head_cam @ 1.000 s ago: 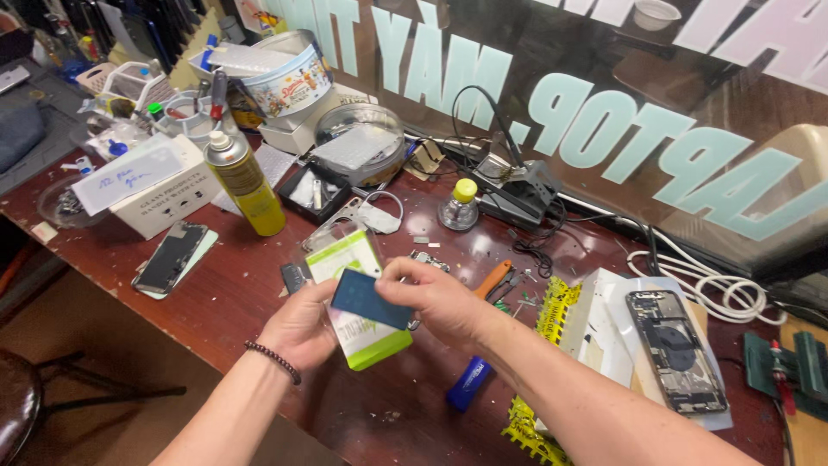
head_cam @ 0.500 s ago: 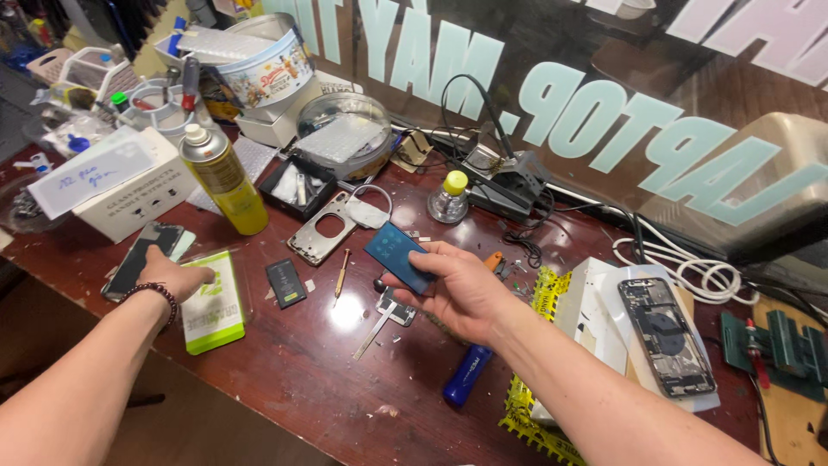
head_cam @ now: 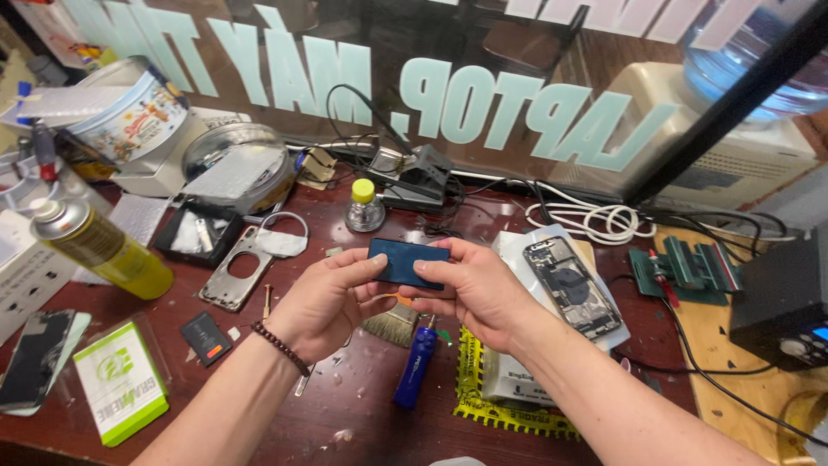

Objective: The person cleans the interior of a disassembled smartphone with a toothbrush, retrieves a new battery from a shelf, removes its packaging, and places the battery into the phone chassis. The person also uses a brush to clean the phone interior and handles the battery and phone with both hands.

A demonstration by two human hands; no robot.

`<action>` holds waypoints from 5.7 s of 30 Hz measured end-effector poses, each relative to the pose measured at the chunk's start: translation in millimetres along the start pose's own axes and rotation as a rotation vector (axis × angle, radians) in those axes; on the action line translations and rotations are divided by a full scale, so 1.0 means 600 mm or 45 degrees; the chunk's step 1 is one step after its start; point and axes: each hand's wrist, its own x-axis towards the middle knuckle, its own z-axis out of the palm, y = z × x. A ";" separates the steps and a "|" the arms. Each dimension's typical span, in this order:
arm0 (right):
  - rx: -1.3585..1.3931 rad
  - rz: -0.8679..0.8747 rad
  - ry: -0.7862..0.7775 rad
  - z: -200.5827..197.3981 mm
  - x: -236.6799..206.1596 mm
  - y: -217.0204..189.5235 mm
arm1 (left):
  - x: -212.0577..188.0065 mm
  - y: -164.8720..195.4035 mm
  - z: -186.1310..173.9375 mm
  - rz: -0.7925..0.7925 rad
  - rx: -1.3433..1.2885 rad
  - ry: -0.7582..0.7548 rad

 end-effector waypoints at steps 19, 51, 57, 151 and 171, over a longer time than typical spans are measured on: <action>-0.021 -0.163 0.029 -0.097 -0.016 -0.046 | 0.048 0.002 0.128 -0.031 0.134 -0.168; 0.018 -0.037 0.190 -0.088 -0.007 -0.022 | 0.055 -0.012 0.139 0.029 0.287 0.045; 0.077 -0.033 0.014 -0.100 -0.015 -0.036 | 0.056 -0.010 0.133 0.007 0.214 -0.016; -0.976 -0.755 0.457 -0.071 -0.071 0.028 | 0.094 -0.075 0.089 -0.139 -0.182 -0.397; -1.487 -0.971 0.880 -0.111 0.021 -0.037 | 0.046 -0.023 0.021 -0.253 -0.020 -0.469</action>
